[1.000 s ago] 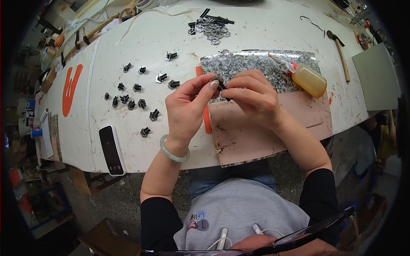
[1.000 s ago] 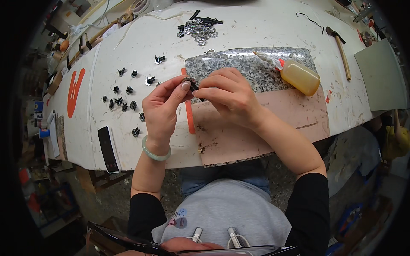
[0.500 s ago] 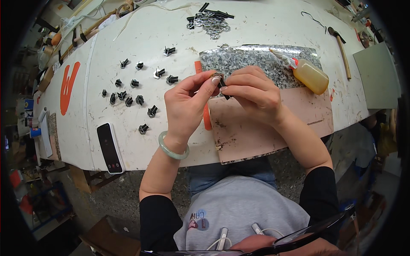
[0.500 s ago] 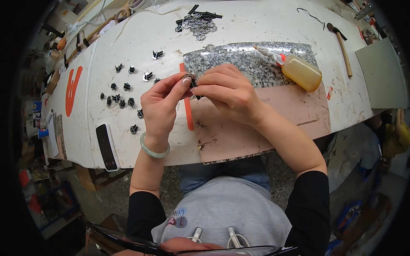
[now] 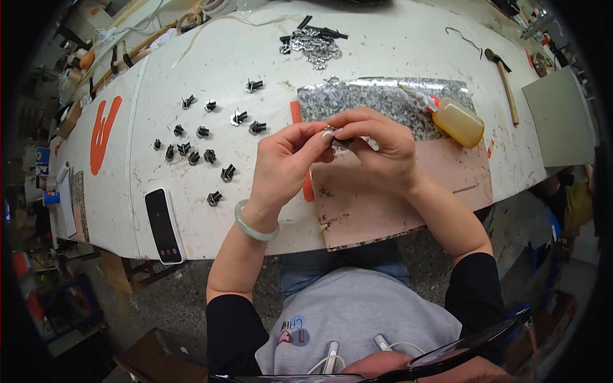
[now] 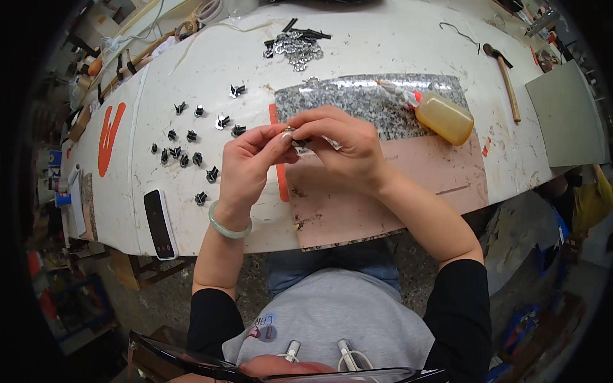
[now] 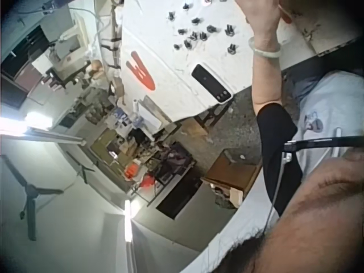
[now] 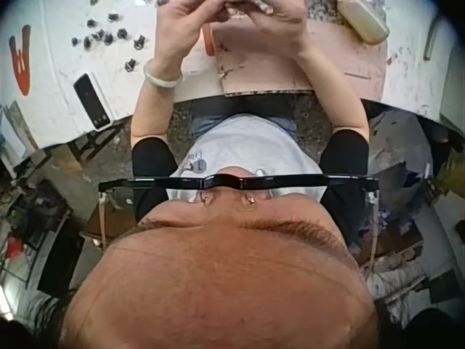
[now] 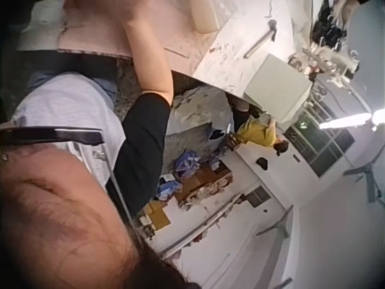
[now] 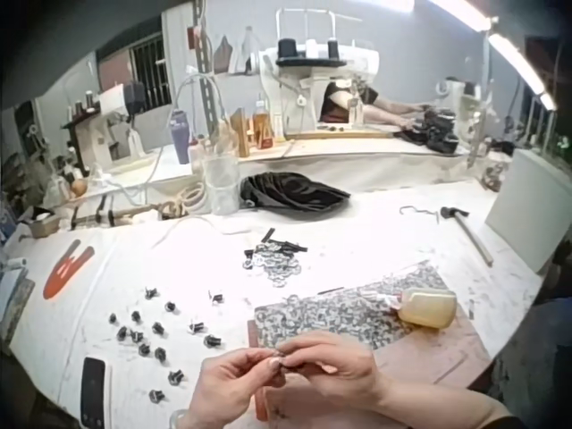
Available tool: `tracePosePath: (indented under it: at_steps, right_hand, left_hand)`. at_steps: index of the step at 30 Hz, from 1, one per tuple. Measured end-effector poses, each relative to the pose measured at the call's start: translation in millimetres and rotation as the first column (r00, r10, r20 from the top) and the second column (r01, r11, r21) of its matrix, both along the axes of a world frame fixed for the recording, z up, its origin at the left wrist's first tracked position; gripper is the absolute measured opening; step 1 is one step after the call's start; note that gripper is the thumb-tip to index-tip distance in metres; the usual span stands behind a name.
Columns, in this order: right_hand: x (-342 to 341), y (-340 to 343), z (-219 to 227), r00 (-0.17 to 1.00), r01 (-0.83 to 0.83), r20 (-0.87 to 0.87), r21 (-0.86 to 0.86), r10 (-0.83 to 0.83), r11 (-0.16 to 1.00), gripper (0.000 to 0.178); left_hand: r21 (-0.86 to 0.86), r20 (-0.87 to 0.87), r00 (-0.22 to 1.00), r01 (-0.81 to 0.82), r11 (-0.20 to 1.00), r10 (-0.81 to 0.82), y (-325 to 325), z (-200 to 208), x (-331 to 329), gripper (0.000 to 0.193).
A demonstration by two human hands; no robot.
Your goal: The person applies glue from a dispenser bottle onto small straps and attaches them to metal loops by hand.
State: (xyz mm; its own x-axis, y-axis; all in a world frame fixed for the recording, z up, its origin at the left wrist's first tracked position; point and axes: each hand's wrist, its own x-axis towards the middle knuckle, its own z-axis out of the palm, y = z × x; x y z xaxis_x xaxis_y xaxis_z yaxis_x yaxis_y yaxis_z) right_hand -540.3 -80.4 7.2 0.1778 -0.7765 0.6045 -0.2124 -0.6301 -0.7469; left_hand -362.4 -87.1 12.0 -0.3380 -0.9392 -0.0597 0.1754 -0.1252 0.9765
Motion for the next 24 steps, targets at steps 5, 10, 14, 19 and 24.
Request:
tracePosePath:
  at_steps: [5,10,14,19,24]
  right_hand:
    - [1,-3,-5,0.986,-0.049,0.169,0.186,0.017,0.981,0.023]
    - [17,1,7,0.988,0.094,0.091,0.298,-0.127,0.950,0.018]
    - [7,9,0,0.978,0.074,0.147,0.424,-0.149,0.902,0.013]
    - [2,15,-1,0.952,-0.092,0.301,0.444,-0.052,0.891,0.012]
    - [0,7,-3,0.950,-0.100,0.311,0.423,-0.041,0.900,0.013]
  left_hand:
    - [0.030,-0.076,0.996,0.049,0.998,-0.047,-5,-4,-2,0.025]
    - [0.042,-0.072,0.997,0.025,0.999,-0.022,-2,-5,7,0.024]
    - [0.005,-0.080,0.990,0.121,0.993,-0.120,0,-15,-2,0.022]
    - [0.113,-0.128,0.980,0.170,0.979,-0.155,4,-11,1,0.025]
    - [0.110,-0.172,0.974,0.170,0.979,-0.150,0,-11,-1,0.026]
